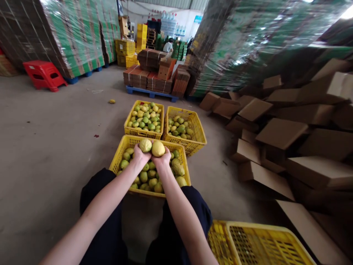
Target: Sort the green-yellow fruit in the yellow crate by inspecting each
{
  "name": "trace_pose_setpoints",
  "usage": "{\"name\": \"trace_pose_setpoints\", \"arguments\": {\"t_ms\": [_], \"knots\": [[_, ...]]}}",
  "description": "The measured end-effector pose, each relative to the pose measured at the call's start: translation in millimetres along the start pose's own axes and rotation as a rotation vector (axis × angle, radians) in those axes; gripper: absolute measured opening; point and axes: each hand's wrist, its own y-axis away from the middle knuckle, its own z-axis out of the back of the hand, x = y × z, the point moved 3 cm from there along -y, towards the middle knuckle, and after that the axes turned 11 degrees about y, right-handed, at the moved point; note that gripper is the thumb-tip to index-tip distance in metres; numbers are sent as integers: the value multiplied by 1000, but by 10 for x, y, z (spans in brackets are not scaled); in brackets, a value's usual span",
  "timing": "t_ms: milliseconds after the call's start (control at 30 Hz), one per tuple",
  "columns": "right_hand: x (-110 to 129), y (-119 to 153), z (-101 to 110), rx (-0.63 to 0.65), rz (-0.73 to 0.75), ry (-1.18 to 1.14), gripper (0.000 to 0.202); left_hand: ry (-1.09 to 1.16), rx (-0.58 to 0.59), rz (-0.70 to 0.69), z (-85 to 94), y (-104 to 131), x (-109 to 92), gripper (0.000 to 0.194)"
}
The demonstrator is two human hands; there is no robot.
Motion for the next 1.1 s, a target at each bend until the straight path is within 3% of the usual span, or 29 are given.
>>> {"name": "trace_pose_setpoints", "arguments": {"t_ms": [100,233,400,600,767,1100], "knots": [[-37,-34,3,-11,-10,14,40,51,-171,9,70,-25,55,35],[-31,-36,-18,-29,-8,14,36,70,-212,13,54,0,77,30],[54,27,-53,-40,4,-3,31,107,-218,-11,-62,88,63,39],[349,279,-165,325,289,-72,20,110,157,-49,-366,332,-63,31],[481,450,-140,448,385,91,9,35,161,-50,-335,434,-142,47],[520,444,-159,909,394,255,31,-58,253,8,-97,303,-158,72]]}}
